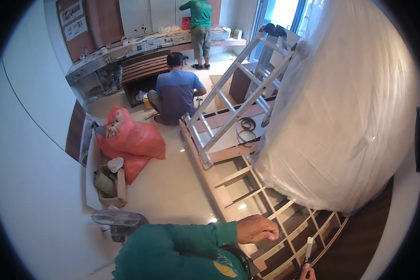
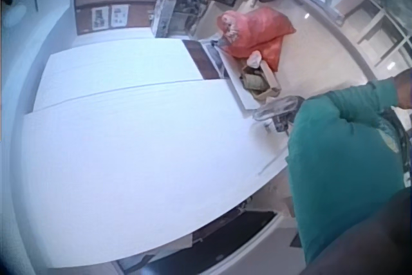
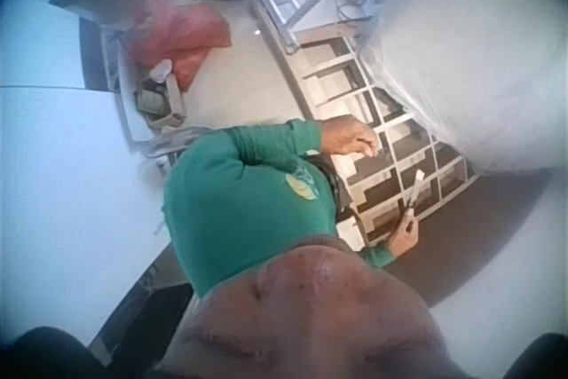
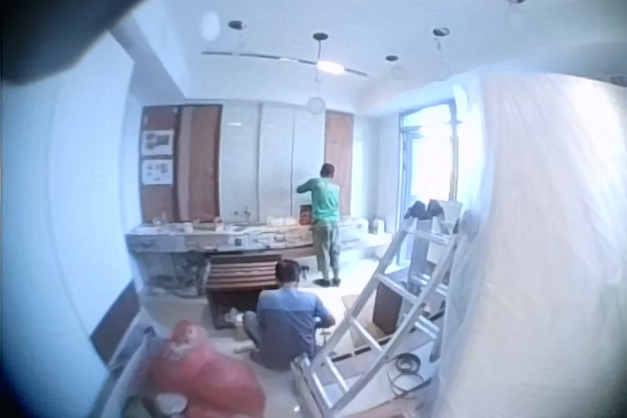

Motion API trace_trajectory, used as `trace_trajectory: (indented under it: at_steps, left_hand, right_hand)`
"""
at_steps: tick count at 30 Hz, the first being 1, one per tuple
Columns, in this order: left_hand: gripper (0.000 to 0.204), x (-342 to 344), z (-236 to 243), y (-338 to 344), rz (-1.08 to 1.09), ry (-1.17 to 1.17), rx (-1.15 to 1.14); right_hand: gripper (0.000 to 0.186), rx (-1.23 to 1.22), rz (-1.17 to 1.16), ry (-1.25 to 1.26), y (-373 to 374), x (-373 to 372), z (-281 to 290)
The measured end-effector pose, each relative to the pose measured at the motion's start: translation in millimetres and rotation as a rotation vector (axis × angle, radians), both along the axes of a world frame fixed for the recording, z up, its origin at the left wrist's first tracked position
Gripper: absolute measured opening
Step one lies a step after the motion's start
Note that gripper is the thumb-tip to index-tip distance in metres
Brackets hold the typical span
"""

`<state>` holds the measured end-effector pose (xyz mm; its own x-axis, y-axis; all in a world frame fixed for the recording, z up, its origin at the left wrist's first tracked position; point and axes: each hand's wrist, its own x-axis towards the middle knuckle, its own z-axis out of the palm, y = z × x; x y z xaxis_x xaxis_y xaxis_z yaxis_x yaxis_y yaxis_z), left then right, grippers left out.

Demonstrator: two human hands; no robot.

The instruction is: The person uses a utility knife to trim a wooden baseboard along a wall corner. The person holds the baseboard in place and carefully cuts the edge to fit the corner.

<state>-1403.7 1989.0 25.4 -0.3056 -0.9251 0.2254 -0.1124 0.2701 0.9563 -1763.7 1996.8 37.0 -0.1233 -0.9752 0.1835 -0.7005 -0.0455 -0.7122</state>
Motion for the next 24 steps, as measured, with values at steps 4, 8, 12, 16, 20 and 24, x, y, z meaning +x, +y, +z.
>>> trace_trajectory:
  at_steps: [4,8,12,16,20,24]
  left_hand:
    - [0.018,-9.2,4.9,-1.1,0.022,-0.028,0.021]
    - [0.017,-11.0,1.2,0.5,0.093,0.026,0.038]
    - [0.016,-9.2,-15.3,2.6,0.190,0.033,0.037]
    - [0.015,-6.7,-11.7,1.3,0.194,0.003,0.067]
    - [0.020,-3.9,-2.3,-1.1,0.222,0.057,0.025]
    - [0.025,-7.8,-18.5,-5.5,0.296,0.362,-0.062]
  right_hand:
    - [0.035,0.175,0.003,0.116,0.7,-0.8,5.9]
    - [0.037,0.147,0.037,0.134,-0.3,13.1,7.9]
    - [0.040,0.156,0.073,0.113,-11.9,21.5,14.5]
    - [0.039,0.125,0.109,0.056,-24.1,18.0,4.0]
    - [0.038,0.186,0.127,0.106,-25.6,30.2,16.3]
    - [0.039,0.193,0.108,0.114,-27.2,30.6,11.4]
